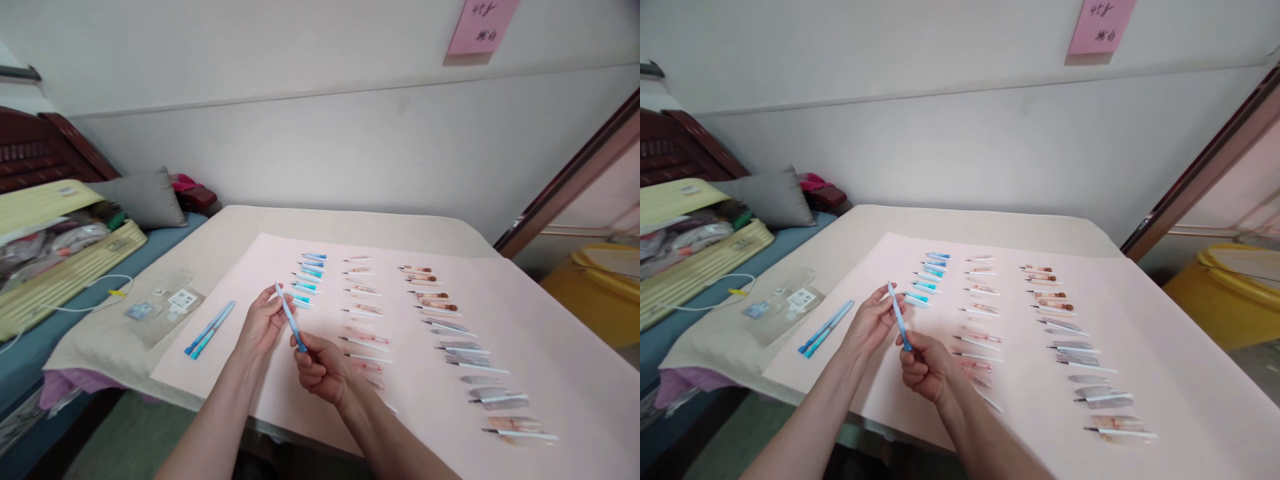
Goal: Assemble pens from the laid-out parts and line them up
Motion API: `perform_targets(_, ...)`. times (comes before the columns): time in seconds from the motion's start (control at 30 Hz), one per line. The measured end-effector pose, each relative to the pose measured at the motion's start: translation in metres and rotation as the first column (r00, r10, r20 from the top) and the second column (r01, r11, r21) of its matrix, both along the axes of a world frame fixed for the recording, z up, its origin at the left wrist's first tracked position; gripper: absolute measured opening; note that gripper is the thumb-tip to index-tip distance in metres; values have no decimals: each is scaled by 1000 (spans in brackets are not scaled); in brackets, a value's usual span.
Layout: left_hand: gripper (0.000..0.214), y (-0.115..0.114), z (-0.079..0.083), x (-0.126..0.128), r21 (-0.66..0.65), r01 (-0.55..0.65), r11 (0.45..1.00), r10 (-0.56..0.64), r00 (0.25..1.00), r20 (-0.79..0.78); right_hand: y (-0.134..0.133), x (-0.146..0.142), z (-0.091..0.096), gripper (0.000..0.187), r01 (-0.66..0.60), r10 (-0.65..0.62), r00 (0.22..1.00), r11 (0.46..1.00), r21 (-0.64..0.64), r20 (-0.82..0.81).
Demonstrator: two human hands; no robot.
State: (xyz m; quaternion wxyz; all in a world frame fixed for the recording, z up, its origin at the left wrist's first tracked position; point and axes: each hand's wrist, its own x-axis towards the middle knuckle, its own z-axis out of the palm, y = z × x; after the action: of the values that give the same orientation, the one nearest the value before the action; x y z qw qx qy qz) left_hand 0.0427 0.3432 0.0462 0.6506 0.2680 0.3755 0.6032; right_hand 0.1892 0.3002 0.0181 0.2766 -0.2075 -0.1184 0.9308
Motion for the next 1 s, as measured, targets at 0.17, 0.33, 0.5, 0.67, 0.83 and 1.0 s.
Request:
perform_targets(0.17,37,-1,2,2,14,24,1000,-25,996,82,-6,-3,5,17,13,-12,998,1000,16,-65)
perform_targets(0.33,31,-1,0,3,-46,-5,999,7,999,45,-6,-10,4,20,108,-119,986,989,99,113)
perform_targets(0.5,30,-5,-3,2,-75,0,997,-18,972,-233,-2,-13,1,31,181,-310,845,933,312,436)
perform_targets(0.67,36,-8,-1,4,-54,34,998,-52,927,-372,-3,-13,2,43,151,-318,818,923,354,480)
perform_targets(0.83,30,1,-7,-12,-72,-27,997,-19,820,-571,-5,-13,2,48,134,-300,790,935,327,534)
perform_targets(1.0,16,8,-20,-63,-38,-284,958,68,356,-932,-4,-11,6,42,122,-304,758,935,333,576)
